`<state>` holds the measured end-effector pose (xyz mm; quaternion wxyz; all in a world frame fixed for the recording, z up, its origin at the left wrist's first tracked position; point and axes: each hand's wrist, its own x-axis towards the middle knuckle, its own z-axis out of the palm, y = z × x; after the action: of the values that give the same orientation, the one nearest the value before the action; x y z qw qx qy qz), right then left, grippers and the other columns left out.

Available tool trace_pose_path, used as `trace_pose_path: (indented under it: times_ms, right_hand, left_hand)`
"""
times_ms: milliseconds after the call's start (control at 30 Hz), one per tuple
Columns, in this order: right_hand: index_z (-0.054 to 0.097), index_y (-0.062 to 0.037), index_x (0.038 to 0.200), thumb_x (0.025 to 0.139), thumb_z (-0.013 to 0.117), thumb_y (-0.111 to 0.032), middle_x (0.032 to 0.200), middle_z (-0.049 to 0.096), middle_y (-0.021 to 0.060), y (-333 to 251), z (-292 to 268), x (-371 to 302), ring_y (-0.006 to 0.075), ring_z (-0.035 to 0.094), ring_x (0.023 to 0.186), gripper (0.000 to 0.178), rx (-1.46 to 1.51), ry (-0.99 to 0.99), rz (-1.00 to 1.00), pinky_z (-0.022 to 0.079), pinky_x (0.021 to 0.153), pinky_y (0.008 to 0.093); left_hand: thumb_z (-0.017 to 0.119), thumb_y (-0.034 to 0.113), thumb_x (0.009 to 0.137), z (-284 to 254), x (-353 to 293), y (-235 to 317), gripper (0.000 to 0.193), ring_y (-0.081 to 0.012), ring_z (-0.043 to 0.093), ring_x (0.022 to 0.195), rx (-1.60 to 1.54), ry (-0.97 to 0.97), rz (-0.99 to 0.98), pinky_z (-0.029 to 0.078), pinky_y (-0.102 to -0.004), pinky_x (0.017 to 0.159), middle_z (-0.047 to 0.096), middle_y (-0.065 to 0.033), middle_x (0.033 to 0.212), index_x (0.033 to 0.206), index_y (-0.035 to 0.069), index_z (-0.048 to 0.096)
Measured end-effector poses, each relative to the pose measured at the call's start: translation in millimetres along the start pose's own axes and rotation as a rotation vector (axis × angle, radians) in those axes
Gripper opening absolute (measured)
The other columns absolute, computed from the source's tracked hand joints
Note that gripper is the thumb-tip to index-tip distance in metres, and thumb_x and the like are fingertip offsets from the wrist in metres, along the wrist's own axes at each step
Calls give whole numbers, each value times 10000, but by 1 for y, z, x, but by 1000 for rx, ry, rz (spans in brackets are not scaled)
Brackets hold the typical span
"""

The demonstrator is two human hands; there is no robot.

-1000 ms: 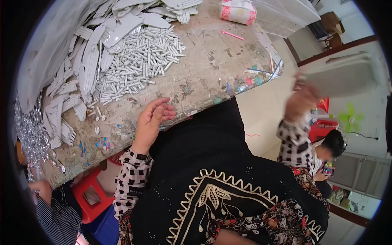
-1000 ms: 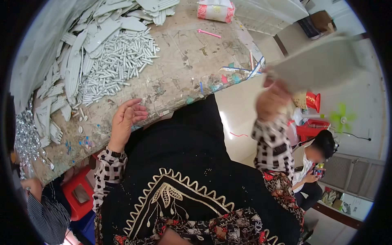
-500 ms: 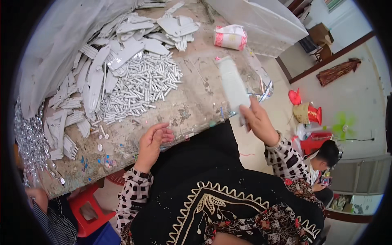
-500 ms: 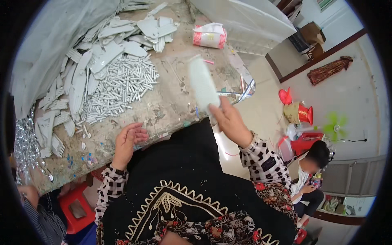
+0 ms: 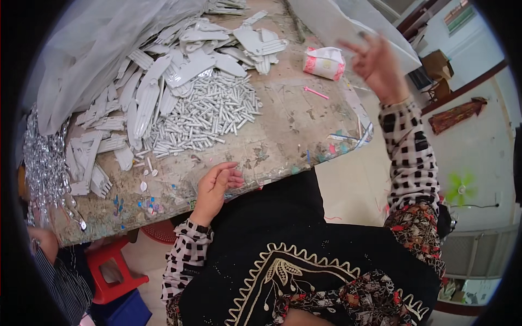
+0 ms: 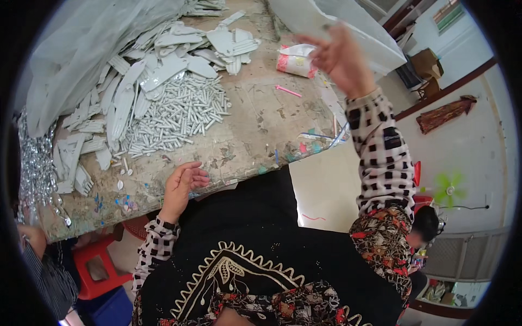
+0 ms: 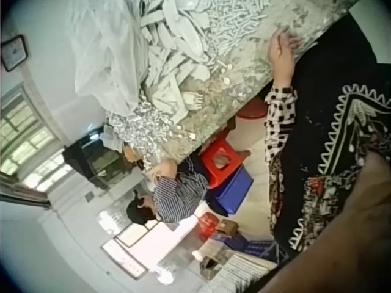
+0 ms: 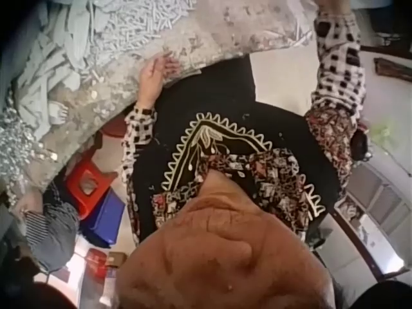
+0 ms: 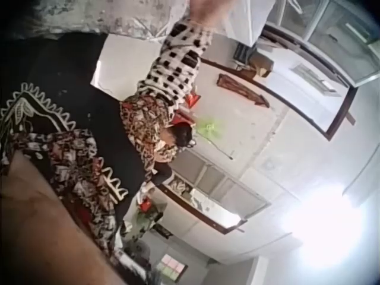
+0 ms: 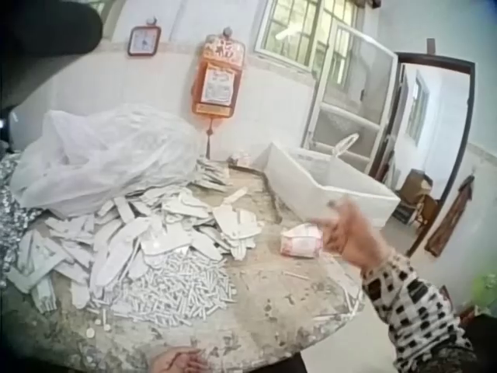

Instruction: Assembling small white plastic components by hand at a workbench.

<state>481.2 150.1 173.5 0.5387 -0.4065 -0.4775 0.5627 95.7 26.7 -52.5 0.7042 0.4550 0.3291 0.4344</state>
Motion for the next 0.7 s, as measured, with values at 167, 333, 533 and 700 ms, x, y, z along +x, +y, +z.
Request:
trace_pose_path:
  times_ms: [167, 333, 533, 700]
  right_hand:
    - [523, -38, 1271, 944, 563, -364, 1000, 680, 88, 90, 53, 17, 109, 616, 696, 463, -600, -111, 360, 523, 633, 240]
    - [592, -32, 1215, 880, 622, -410, 956, 687, 92, 169, 41, 100, 161, 638, 739, 507, -967, -132, 147, 514, 643, 269]
    - [576, -8, 1203, 894, 529, -417, 1044, 620, 278, 200, 75, 185, 416, 608, 974, 514, -1444, 239, -316, 469, 880, 490]
    - [543, 25, 1148, 915, 506, -437, 1045, 625, 270, 226, 77, 219, 404, 616, 964, 518, -1598, 340, -309, 482, 855, 482]
  left_hand:
    - [455, 236, 1020, -2, -1, -6, 357, -188, 637, 915, 72, 3, 18, 525, -294, 814, 619, -140, 1035, 1220, -52, 522]
    - [475, 141, 1004, -1, 1, -7, 268, -168, 652, 863, 204, 7, 90, 536, -275, 777, 647, -122, 979, 1157, -52, 581]
    - [512, 116, 981, -1, -3, -7, 231, -150, 656, 845, 376, 12, 150, 532, -267, 760, 661, -96, 956, 1118, -47, 600]
    - [524, 85, 964, 2, 1, -7, 205, -147, 665, 812, 472, 11, 218, 531, -257, 733, 656, -91, 922, 1101, -41, 611]
